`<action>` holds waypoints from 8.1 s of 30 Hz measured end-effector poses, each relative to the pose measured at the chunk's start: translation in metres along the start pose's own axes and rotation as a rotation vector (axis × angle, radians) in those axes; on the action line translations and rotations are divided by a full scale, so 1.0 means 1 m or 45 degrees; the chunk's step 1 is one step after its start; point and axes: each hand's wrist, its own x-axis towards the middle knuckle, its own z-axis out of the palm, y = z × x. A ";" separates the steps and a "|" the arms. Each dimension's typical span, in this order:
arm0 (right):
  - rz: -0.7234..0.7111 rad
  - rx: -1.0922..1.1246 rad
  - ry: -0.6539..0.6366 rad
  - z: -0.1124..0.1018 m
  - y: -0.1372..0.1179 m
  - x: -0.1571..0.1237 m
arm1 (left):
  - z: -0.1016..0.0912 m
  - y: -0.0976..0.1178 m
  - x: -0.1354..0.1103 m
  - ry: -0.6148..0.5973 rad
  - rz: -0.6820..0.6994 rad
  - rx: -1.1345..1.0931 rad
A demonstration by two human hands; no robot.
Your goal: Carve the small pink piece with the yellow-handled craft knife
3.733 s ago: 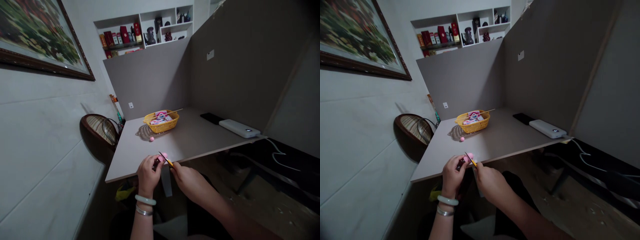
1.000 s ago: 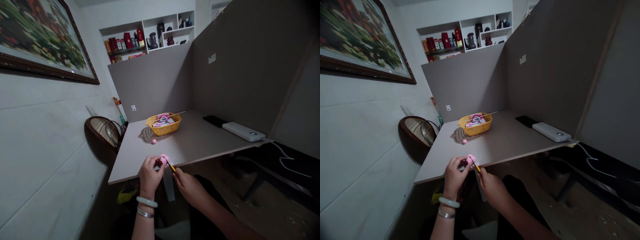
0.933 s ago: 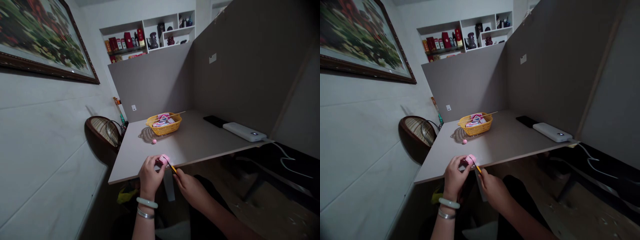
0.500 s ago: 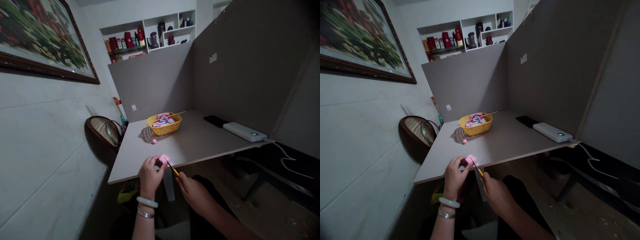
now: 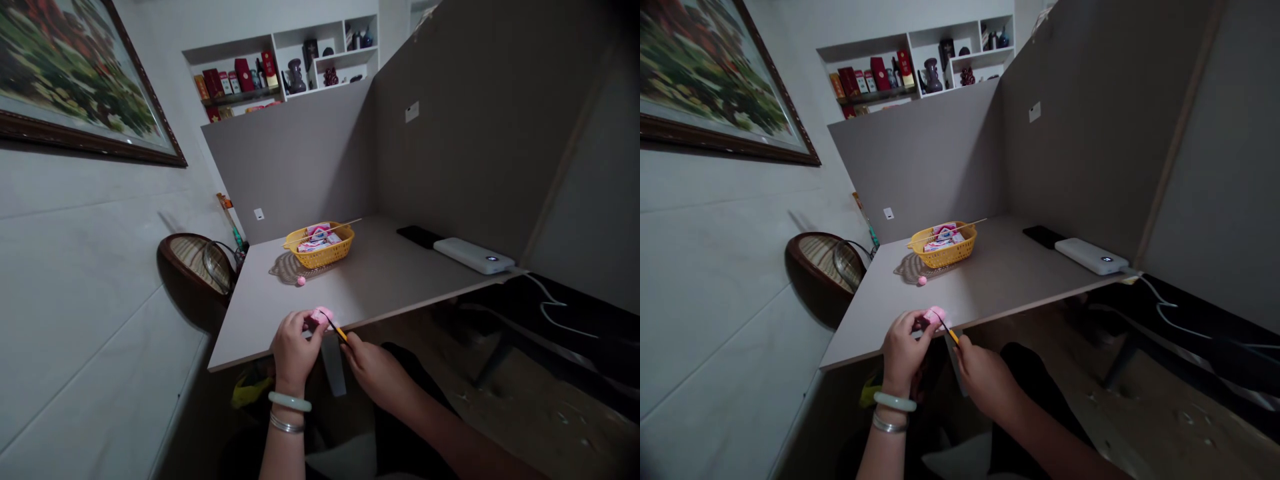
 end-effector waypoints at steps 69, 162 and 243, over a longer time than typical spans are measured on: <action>0.039 -0.002 0.021 0.016 0.003 -0.009 | -0.007 0.007 0.001 -0.052 -0.048 0.011; -0.056 -0.288 0.071 0.002 -0.002 -0.010 | 0.000 -0.002 -0.003 -0.010 0.038 -0.006; -0.031 -0.354 0.003 -0.019 -0.029 0.007 | 0.002 -0.002 -0.003 0.042 0.041 0.043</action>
